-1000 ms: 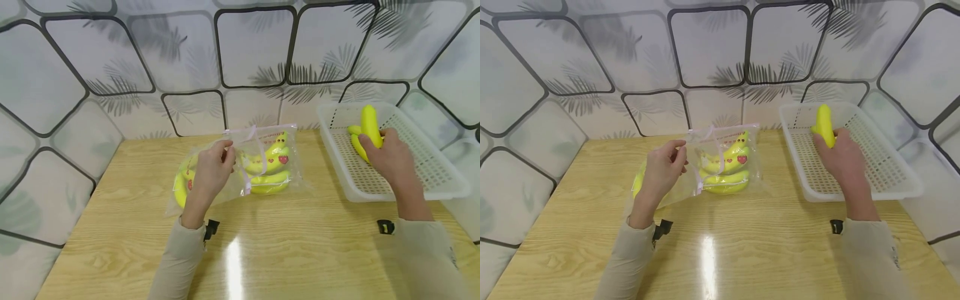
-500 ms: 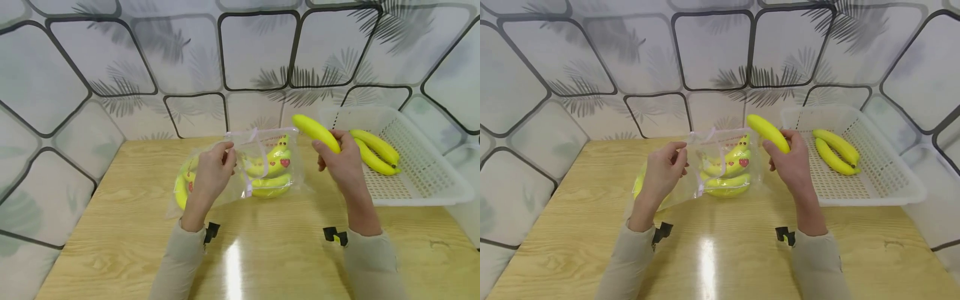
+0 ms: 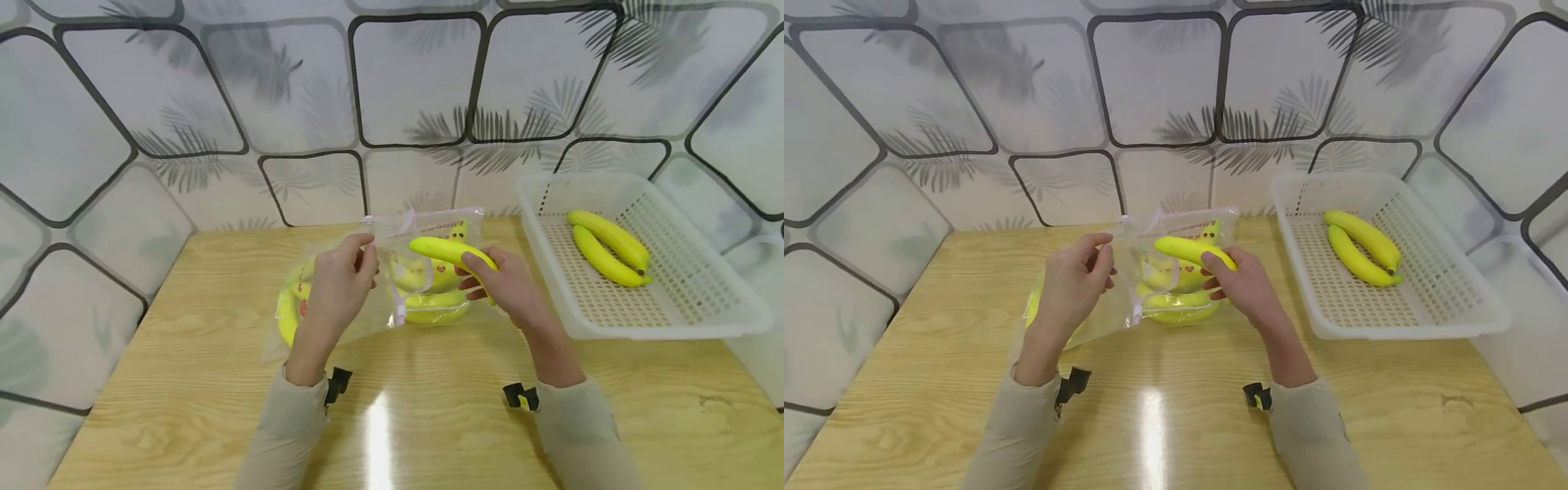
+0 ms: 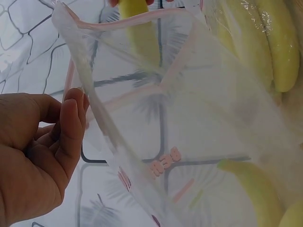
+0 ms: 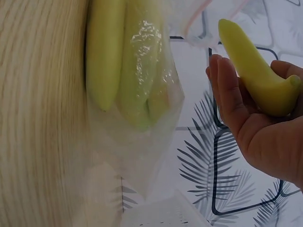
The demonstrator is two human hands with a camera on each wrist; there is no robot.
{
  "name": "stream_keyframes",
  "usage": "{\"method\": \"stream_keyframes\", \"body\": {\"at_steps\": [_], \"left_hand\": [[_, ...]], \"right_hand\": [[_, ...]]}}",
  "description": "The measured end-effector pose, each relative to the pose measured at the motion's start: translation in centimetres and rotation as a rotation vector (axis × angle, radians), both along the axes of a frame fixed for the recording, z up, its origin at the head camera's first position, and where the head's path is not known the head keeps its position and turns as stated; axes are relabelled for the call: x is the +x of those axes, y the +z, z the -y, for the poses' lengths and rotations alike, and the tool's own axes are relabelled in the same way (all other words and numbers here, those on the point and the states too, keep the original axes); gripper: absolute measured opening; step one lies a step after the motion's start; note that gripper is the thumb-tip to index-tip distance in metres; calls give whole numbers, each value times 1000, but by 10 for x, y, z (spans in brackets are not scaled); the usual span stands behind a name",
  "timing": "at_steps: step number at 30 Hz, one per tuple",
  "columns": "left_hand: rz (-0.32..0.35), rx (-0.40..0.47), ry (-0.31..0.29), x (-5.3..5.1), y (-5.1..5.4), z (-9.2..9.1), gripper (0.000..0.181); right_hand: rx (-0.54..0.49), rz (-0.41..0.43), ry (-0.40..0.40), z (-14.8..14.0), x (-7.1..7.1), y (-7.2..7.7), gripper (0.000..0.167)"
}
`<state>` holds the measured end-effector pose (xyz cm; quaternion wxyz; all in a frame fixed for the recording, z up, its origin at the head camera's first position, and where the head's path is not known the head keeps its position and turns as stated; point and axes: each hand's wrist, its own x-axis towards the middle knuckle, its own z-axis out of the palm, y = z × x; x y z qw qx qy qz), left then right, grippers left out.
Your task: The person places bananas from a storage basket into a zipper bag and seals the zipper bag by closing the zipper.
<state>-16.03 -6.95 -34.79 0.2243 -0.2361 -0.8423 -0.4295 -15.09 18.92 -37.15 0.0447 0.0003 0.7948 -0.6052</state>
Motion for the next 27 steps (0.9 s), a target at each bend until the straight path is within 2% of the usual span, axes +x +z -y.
{"method": "stream_keyframes", "body": {"at_steps": [5, 9, 14, 19, 27], "left_hand": [[-13, 4, -7, -1, -2, -2, 22], [-11, 9, -4, 0, -3, -2, 22], [-38, 6, 6, 1, -1, 2, 21], [-74, 5, 15, -1, 2, 5, 20], [-80, 17, 16, -1, 1, 4, 20]], "right_hand": [[-72, 68, 10, 1, -1, -9, 55], [-119, 98, 34, 1, 0, -14, 55], [-172, 115, 83, 7, -2, -17, 53], [-175, 117, 102, 12, -5, -16, 53], [-232, 146, 135, 13, -8, -18, 51]]}}
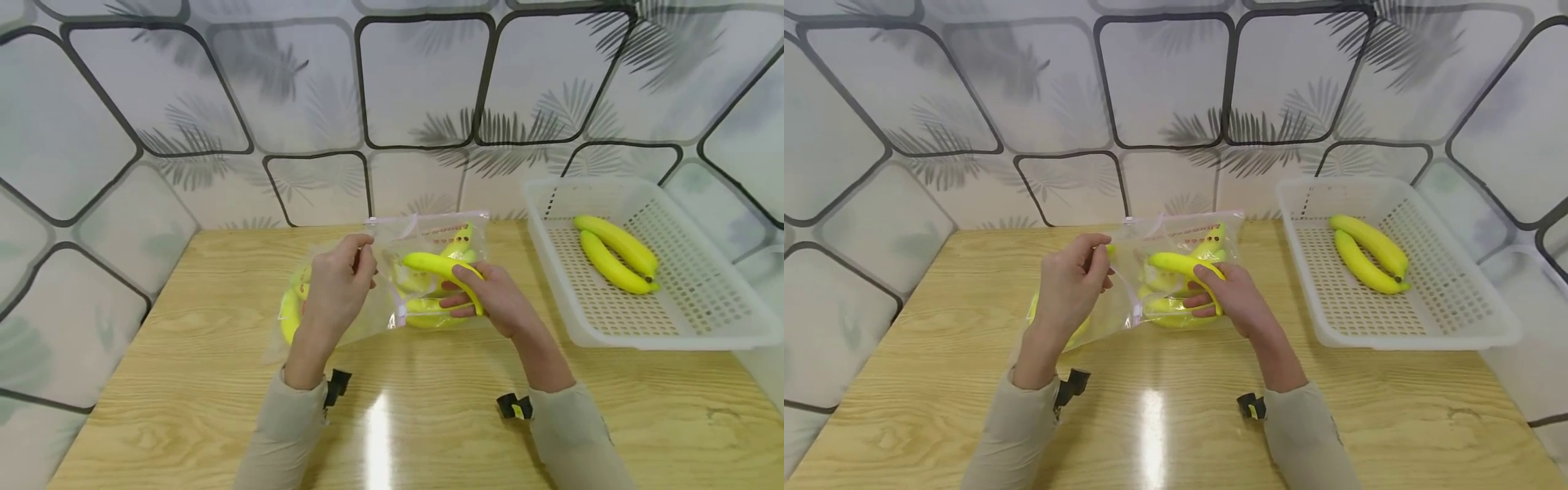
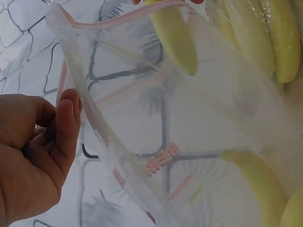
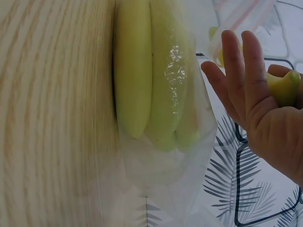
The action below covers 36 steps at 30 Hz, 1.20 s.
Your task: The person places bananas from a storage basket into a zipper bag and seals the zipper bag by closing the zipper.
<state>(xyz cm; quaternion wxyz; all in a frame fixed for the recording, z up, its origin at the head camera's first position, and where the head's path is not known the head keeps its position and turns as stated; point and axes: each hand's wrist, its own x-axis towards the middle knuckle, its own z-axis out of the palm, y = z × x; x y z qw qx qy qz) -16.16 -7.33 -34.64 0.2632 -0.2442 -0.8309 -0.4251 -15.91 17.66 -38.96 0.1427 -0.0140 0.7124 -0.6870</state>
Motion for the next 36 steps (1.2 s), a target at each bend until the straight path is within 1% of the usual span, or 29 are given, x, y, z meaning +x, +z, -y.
{"method": "stream_keyframes", "body": {"at_steps": [6, 15, 17, 23, 27, 33, 36], "left_hand": [[-15, -6, -7, 1, -3, -1, 20], [-28, -1, -26, 0, -4, 0, 20], [-30, -1, -28, 0, -3, -1, 20], [-38, -10, -28, 0, -3, -2, 19], [-37, -21, -26, 0, -4, -3, 20], [-31, -14, -29, 1, -3, -2, 20], [-27, -17, -31, 1, -3, -2, 21]], "right_hand": [[-56, 35, 20, 3, 2, -7, 49], [-129, 106, 82, 3, -1, -10, 58], [-144, 119, 97, 3, -1, -10, 57], [-168, 101, 91, 7, 0, -12, 46], [-167, 96, 85, 10, 0, -13, 48], [-159, 94, 89, 12, 2, -13, 52], [-173, 102, 81, 13, 2, -12, 51]]}}
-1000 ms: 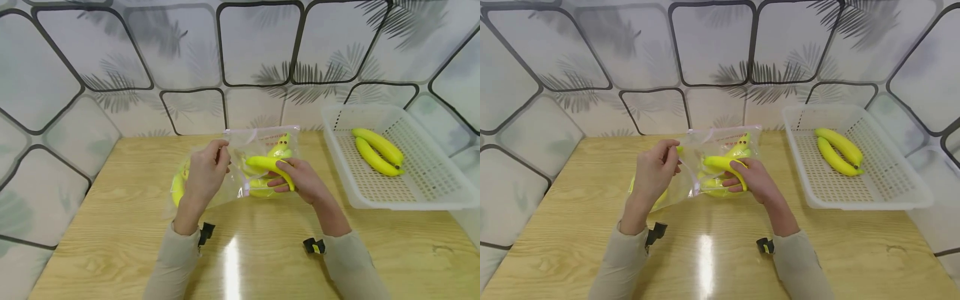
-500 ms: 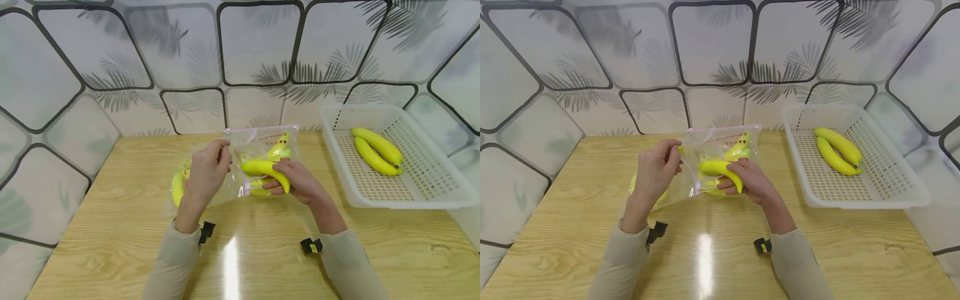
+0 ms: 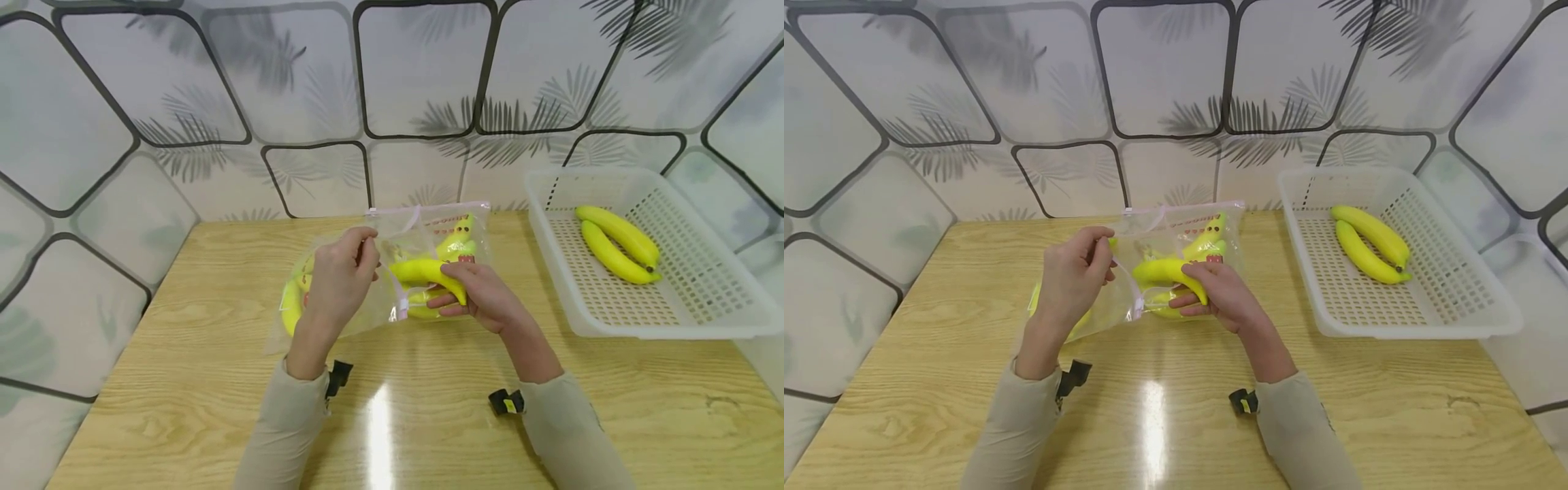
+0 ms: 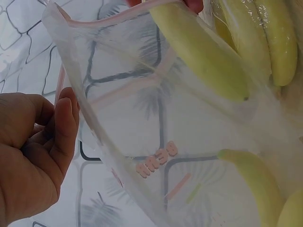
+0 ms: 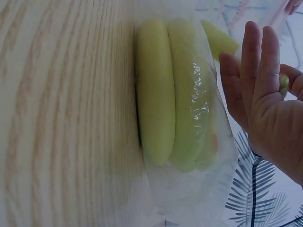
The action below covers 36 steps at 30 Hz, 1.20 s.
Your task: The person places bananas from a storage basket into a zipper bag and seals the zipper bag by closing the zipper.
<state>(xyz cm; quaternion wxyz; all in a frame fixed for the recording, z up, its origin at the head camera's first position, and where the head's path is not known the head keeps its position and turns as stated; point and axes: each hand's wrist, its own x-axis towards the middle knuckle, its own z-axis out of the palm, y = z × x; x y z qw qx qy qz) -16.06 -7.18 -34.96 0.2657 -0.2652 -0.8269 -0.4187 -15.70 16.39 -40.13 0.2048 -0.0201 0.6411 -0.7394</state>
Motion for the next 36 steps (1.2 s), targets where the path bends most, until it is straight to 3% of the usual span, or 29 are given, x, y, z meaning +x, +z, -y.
{"method": "stream_keyframes", "body": {"at_steps": [14, 36], "left_hand": [[-14, -10, 0, -1, -1, 0, 20], [-40, 1, 15, -1, -1, 2, 18]], "right_hand": [[17, 8, -8, 2, -1, 3, 50], [10, -136, 78, 11, 11, 20, 50]]}}
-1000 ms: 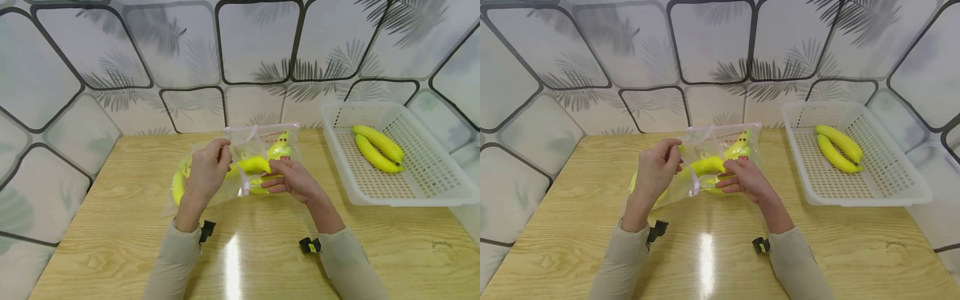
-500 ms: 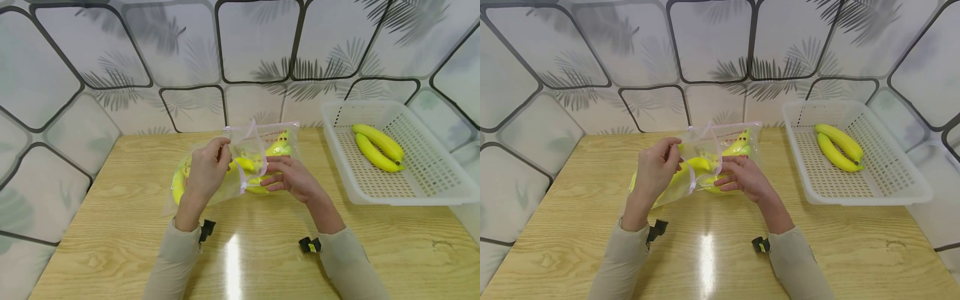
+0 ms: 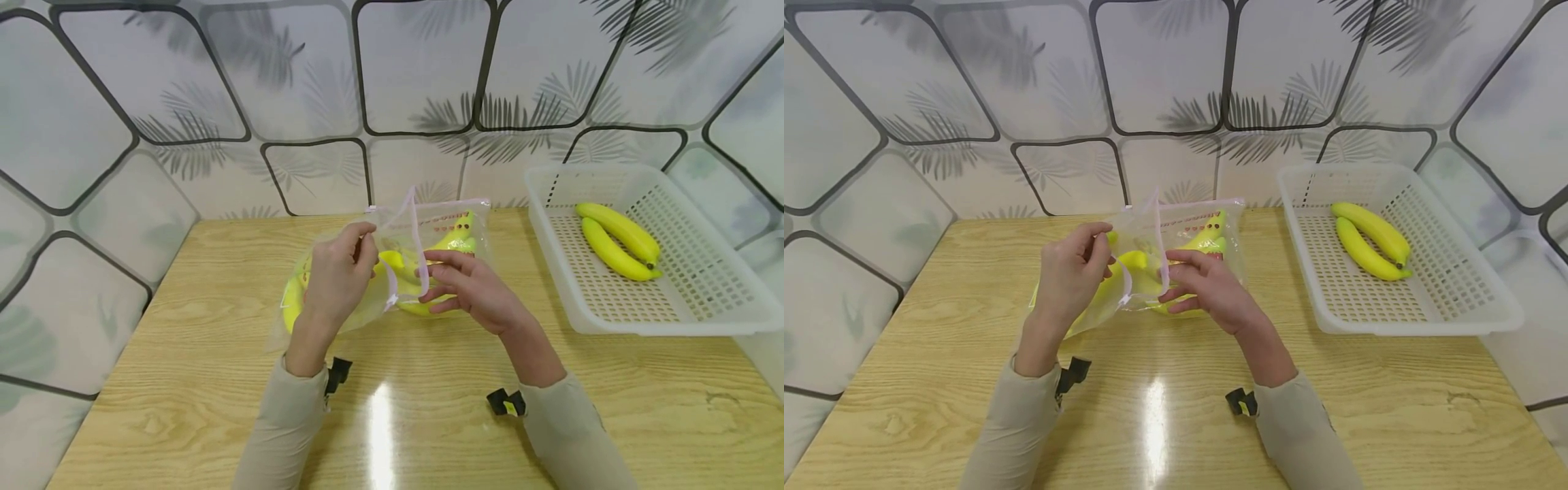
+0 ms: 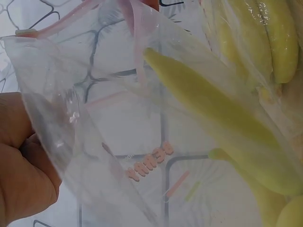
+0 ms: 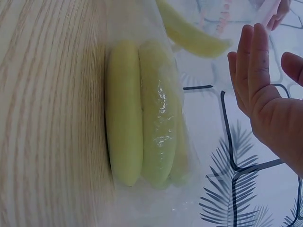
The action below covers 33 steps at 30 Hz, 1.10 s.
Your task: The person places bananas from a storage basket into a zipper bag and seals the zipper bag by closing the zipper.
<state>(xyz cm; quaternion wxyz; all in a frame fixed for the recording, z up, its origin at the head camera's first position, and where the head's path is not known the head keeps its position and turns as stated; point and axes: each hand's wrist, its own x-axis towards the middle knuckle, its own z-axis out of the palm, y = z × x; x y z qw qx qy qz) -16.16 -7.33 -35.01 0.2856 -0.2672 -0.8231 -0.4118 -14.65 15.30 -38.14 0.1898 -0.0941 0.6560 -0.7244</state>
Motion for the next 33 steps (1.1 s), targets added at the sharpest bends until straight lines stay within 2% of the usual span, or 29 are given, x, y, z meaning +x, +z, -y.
{"method": "stream_keyframes", "body": {"at_steps": [8, 11, 14, 18, 23, 29, 33], "left_hand": [[8, -1, 16, 2, 3, 2, 21], [12, -3, 14, 2, 4, 3, 21], [18, 0, 6, 2, 3, 4, 20], [23, 1, -1, 2, 2, 4, 20], [25, -5, -2, 1, 2, 5, 20], [54, -7, -24, 1, 1, 3, 22], [65, -11, -43, 0, 1, 1, 23]], "right_hand": [[-1, 77, -91, 1, -2, -2, 48], [56, 83, -112, 1, -4, -4, 48], [154, 73, -131, 1, -6, -7, 50], [269, 42, -133, 0, -8, -10, 52], [344, -20, -147, -5, -8, -6, 51], [400, -129, -238, -25, 1, 12, 49], [482, -226, -315, -42, 10, 27, 46]]}}
